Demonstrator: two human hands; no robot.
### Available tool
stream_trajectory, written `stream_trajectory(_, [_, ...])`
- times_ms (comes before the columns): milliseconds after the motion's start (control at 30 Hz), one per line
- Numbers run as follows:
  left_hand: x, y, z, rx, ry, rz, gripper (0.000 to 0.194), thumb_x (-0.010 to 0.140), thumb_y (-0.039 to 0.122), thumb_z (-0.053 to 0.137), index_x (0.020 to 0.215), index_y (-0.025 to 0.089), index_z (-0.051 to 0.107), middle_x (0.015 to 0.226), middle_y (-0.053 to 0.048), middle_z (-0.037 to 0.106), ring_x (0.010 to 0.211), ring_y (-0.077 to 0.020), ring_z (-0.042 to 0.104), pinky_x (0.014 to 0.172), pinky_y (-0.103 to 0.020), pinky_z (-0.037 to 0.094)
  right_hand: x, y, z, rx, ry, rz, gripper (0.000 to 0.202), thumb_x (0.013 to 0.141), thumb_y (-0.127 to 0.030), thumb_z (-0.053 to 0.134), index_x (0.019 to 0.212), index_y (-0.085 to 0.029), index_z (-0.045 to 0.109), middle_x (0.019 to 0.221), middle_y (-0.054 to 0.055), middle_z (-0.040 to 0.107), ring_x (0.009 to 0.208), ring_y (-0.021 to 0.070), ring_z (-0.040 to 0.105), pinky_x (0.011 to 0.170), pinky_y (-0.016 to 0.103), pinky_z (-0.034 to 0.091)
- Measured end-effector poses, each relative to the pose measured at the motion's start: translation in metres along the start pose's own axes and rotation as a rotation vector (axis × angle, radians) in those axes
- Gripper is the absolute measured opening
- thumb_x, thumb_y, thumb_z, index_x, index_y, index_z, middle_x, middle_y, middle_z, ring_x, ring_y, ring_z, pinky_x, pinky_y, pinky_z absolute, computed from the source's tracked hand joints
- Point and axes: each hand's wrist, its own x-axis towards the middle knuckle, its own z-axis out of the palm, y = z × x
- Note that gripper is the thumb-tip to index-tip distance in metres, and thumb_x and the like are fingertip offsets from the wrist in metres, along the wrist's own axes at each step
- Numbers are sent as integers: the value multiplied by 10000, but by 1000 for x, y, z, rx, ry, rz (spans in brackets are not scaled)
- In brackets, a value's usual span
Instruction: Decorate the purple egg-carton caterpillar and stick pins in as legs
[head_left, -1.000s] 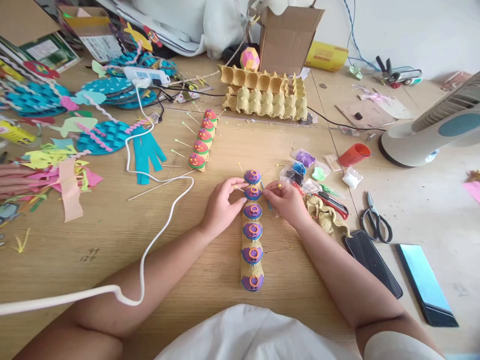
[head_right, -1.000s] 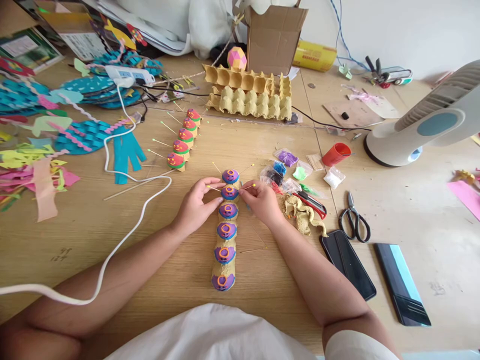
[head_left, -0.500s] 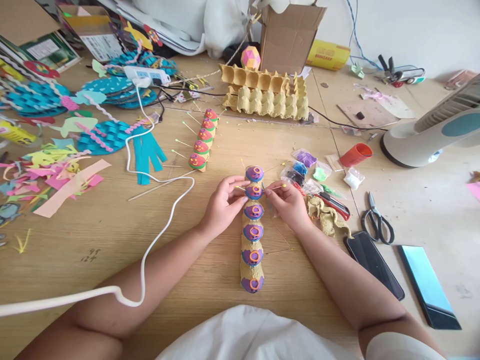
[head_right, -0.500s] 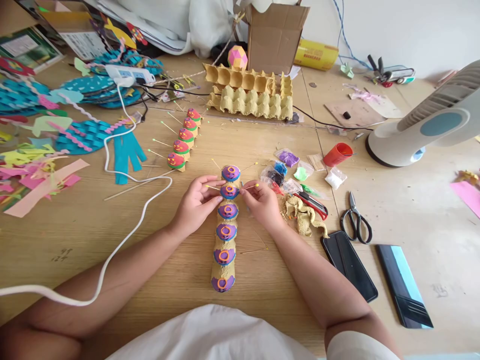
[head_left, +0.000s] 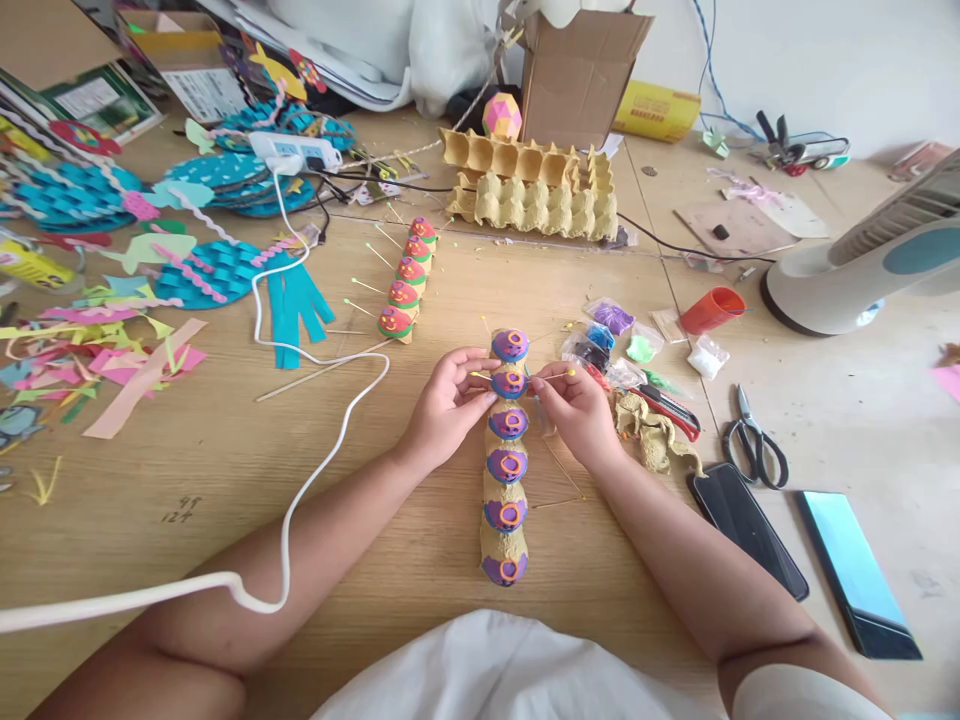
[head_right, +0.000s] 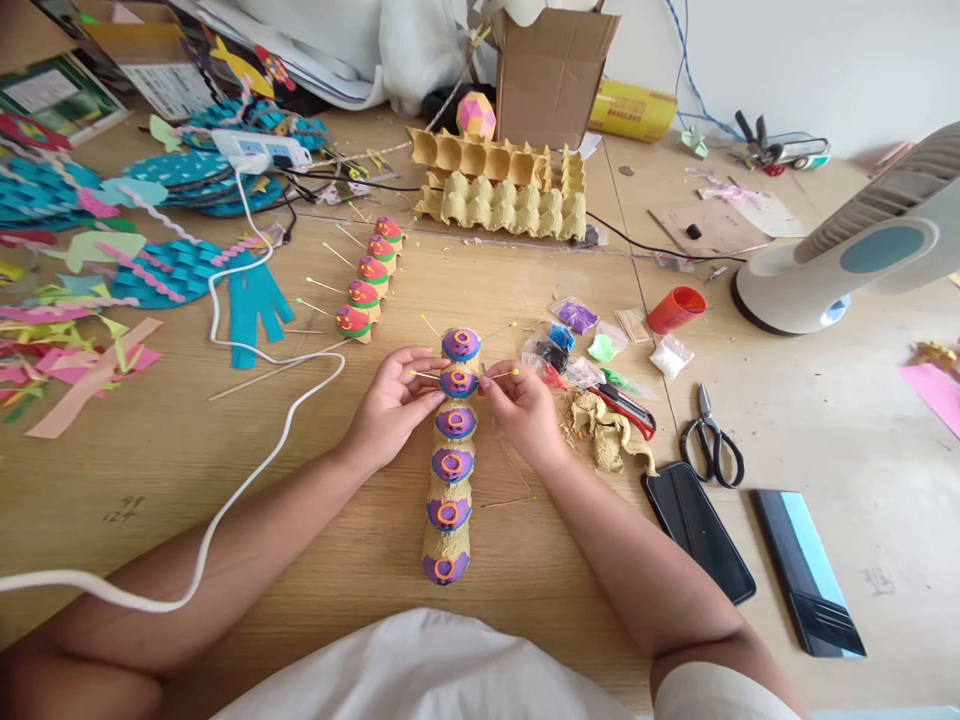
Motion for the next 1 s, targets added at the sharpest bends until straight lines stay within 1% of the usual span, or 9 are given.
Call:
stream_trajectory(100, [0,0,1,-14,1,-14,501,821,122,747,1260,241,536,1268,-75,708,985,-134,719,913,-289,578,0,0,1,13,12,10,403,812,-582,785,884,-222,619,713,-16,618,594,119,511,526,263,389])
stream_trajectory(200, [-1,1,1,-29,-2,-25,509,814,113,746,1258,239,533,1270,-73,703,973,-130,731,930,-293,582,-1,1,2,8,21,-3,396,816,-576,787,876,-225,613,707,-22,587,602,120,497,536,265,400])
stream_trajectory(367, [-2,1,2,-40,-3,-31,507,808,107,746,1249,237,532,1272,-69,702,953,-116,735,902,-266,587,-1,4,5,38,41,-42,415,803,-588,798,880,-226,610,789,-4,633,694,133,554,640,280,472])
stream_trajectory(567, [-1,0,2,-41,2,-15,496,812,105,739,1244,238,534,1269,-71,704,936,-116,732,888,-267,589,0,6,5,88,39,-50,401,800,-571,810,893,-226,629,840,-2,642,736,132,568,704,291,490])
stream_trajectory(767, [-1,1,3,-28,9,-11,501,815,120,749,1252,239,534,1284,-79,693,943,-124,727,895,-281,588,0,7,5,50,33,-41,397,817,-579,787,901,-229,619,832,-1,634,729,136,558,681,290,473])
stream_trajectory(1000, [-1,2,4,-26,12,-21,497,815,117,742,1250,236,533,1275,-80,696,950,-130,730,911,-292,587,-1,5,7,109,58,-53,366,807,-530,820,884,-219,642,835,-4,642,731,123,565,688,277,473])
